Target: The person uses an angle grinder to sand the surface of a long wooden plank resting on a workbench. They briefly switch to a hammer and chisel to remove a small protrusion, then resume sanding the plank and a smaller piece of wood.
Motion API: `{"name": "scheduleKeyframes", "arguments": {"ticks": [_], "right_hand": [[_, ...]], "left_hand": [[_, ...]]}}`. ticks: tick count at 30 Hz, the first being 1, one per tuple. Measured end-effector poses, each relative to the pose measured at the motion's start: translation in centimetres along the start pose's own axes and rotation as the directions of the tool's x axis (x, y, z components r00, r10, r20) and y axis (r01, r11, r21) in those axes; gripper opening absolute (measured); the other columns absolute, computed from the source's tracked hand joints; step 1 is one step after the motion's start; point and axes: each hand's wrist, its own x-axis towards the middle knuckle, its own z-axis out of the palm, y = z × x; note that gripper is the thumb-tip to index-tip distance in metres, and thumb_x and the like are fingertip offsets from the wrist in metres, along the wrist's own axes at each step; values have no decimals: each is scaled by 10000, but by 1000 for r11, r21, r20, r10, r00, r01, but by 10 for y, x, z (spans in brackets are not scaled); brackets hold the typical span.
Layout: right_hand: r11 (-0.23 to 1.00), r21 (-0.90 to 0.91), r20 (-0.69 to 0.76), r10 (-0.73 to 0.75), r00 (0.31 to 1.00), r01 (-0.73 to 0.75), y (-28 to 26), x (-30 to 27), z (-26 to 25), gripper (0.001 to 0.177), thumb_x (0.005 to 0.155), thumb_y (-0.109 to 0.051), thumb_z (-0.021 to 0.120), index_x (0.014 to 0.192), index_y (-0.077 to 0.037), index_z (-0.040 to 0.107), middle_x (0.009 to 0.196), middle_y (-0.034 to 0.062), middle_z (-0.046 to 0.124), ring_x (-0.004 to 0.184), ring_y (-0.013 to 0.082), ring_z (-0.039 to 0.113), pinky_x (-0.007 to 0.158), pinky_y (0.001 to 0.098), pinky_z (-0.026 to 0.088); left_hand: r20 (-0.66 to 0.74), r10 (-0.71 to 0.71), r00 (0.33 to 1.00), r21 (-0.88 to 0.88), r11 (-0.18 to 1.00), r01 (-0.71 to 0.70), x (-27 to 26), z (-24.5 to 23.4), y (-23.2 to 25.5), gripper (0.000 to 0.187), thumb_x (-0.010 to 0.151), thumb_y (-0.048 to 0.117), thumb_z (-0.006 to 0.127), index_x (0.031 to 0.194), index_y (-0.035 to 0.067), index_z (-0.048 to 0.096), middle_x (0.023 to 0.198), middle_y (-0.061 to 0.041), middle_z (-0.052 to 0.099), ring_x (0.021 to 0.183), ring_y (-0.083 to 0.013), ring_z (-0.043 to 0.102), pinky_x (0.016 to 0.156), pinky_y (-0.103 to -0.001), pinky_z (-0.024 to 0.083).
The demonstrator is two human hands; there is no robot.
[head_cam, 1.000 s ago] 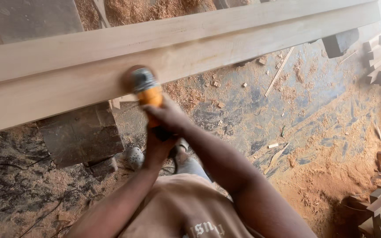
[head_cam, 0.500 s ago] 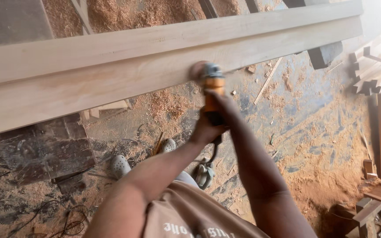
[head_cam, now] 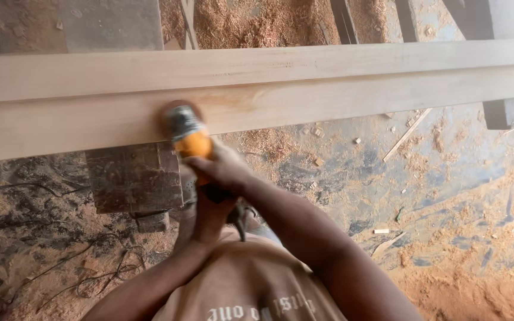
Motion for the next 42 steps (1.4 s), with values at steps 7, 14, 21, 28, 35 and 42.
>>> {"name": "scheduleKeyframes", "arguments": {"ticks": [7, 14, 21, 28, 35, 42], "right_hand": [[975, 218, -239, 91, 967, -38, 16, -13, -50, 571, 878, -418, 708, 1308, -88, 529, 1030, 112, 704, 851, 199, 709, 739, 356, 612], [825, 538, -459, 111, 882, 176, 70, -23, -86, 459, 962, -318, 659, 1319, -53, 545, 1022, 114, 653, 843, 224, 665, 702, 358, 588], [996, 62, 38, 56, 998, -58, -46, 24, 61, 708, 874, -437, 681, 1453, -112, 433, 1164, 122, 714, 1006, 229, 737, 895, 379, 622], [1000, -9, -5, -24, 1000, 24, -55, 13, -3, 704, 884, -496, 672, 1406, -58, 495, 1133, 143, 738, 954, 227, 756, 855, 374, 639], [974, 191, -231, 165, 959, -122, 52, -21, -127, 636, 886, -395, 706, 1389, -49, 529, 1076, 133, 717, 890, 227, 728, 787, 358, 643], [859, 508, -509, 247, 824, 57, 153, -46, -236, 548, 895, -370, 696, 1332, -69, 560, 1000, 115, 666, 792, 190, 672, 683, 310, 594]], "left_hand": [[293, 41, 955, 117, 990, -79, 28, 40, 11, 388, 826, 124, 770, 1170, 11, 629, 940, -88, 741, 775, -174, 730, 654, -299, 630], [393, 60, 917, -45, 998, -46, 53, 79, -22, 843, 698, 33, 820, 1382, 38, 327, 1114, -99, 655, 995, -223, 684, 828, -330, 606], [-66, 47, 997, 218, 976, -32, 5, -78, -11, 569, 814, 146, 865, 1263, 25, 537, 975, -145, 703, 829, -245, 720, 700, -354, 608], [-60, 28, 998, -67, 997, -32, 23, -12, 11, 602, 812, 99, 801, 1296, -6, 458, 1026, -112, 663, 867, -202, 692, 723, -329, 614], [162, 71, 984, -247, 969, -30, 44, 138, -19, 633, 811, 101, 784, 1301, 11, 394, 1090, -90, 659, 910, -188, 714, 758, -310, 640], [468, 11, 884, -32, 999, 5, 94, 243, -34, 632, 701, 193, 876, 1222, 43, 552, 1003, -65, 716, 857, -181, 722, 740, -308, 625]]}}
